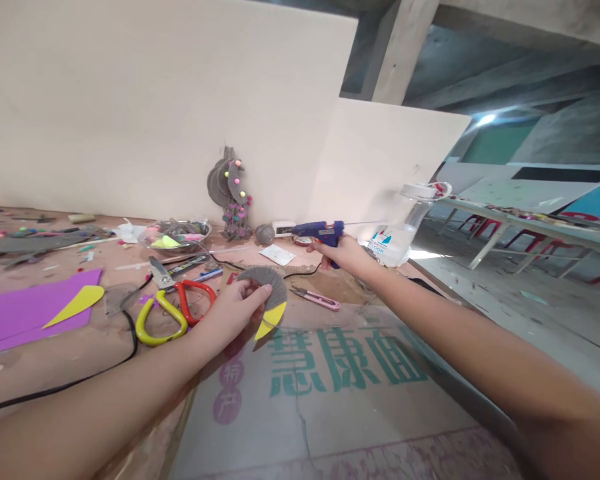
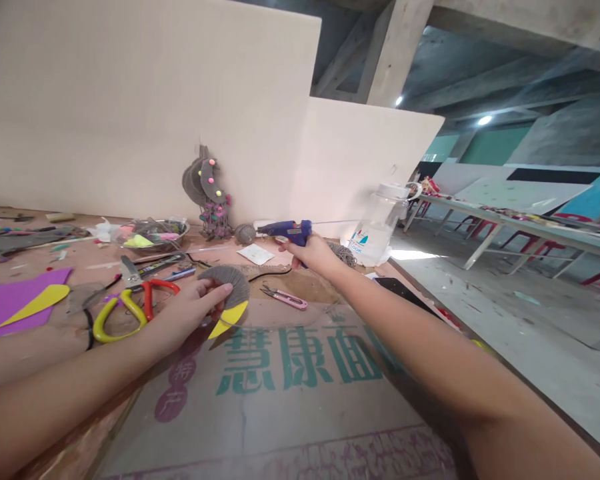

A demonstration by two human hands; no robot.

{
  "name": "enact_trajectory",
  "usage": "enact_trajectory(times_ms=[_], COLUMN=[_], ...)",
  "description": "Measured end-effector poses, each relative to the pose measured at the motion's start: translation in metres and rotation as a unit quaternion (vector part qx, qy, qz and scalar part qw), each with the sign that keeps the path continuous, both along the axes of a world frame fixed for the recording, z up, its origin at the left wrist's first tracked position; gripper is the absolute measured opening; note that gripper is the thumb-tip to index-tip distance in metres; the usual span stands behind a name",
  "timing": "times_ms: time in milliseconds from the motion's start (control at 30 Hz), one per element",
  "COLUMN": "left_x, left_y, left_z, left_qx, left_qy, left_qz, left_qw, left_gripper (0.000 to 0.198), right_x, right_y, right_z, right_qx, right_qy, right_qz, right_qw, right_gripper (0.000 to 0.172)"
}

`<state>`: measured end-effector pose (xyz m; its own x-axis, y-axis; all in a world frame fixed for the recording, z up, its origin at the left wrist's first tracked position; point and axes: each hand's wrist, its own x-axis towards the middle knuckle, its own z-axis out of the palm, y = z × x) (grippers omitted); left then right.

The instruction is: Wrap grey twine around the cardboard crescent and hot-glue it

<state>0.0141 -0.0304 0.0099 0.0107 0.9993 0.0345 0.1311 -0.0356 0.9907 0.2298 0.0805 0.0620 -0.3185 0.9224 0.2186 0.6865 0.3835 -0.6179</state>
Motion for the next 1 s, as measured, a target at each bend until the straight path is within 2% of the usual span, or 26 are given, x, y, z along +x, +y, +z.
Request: enact_trajectory(times_ms=[67,133,233,333,400,533,700,833,1000], left_x=[-0.001,-0.001,-0.003,-0.005,-0.006,-0.007,-0.008,-0.007,-0.007], left_y=[-0.001,-0.002,-0.002,0.0,0.002,0.004,0.004,0.003,0.002], left_z=[0.002,0.003,0.004,0.002,0.0,-0.003,-0.005,-0.004,-0.002], left_qx=[-0.017,-0.035,-0.015,0.031,0.05,0.055,0.063,0.063,0.072], left_qy=[-0.014,-0.026,-0.028,-0.025,-0.021,-0.015,0.002,-0.02,-0.006], left_qz=[0.006,0.013,0.002,0.012,0.019,0.026,0.036,0.026,0.01], left_qw=[1.0,0.999,0.999,0.999,0.998,0.998,0.997,0.997,0.997], left_gripper=[0.03,0.03,0.027,0.025,0.023,0.023,0.024,0.022,0.023], right_x=[0.004,0.007,0.008,0.009,0.01,0.012,0.012,0.008,0.003], right_y=[-0.026,-0.052,-0.084,-0.102,-0.108,-0.11,-0.11,-0.112,-0.114], right_z=[0.005,0.005,-0.007,-0.024,-0.032,-0.037,-0.038,-0.037,-0.033], right_qx=[0.0,-0.021,-0.048,-0.04,-0.039,-0.055,-0.059,-0.053,-0.066], right_qy=[0.066,0.096,0.086,0.055,0.044,0.048,0.031,0.032,0.056], right_qz=[0.056,0.071,0.053,0.011,0.014,0.079,0.059,0.057,0.077], right_qw=[0.996,0.993,0.994,0.998,0.998,0.994,0.996,0.996,0.993], right_gripper=[0.031,0.027,0.026,0.028,0.027,0.021,0.024,0.025,0.022])
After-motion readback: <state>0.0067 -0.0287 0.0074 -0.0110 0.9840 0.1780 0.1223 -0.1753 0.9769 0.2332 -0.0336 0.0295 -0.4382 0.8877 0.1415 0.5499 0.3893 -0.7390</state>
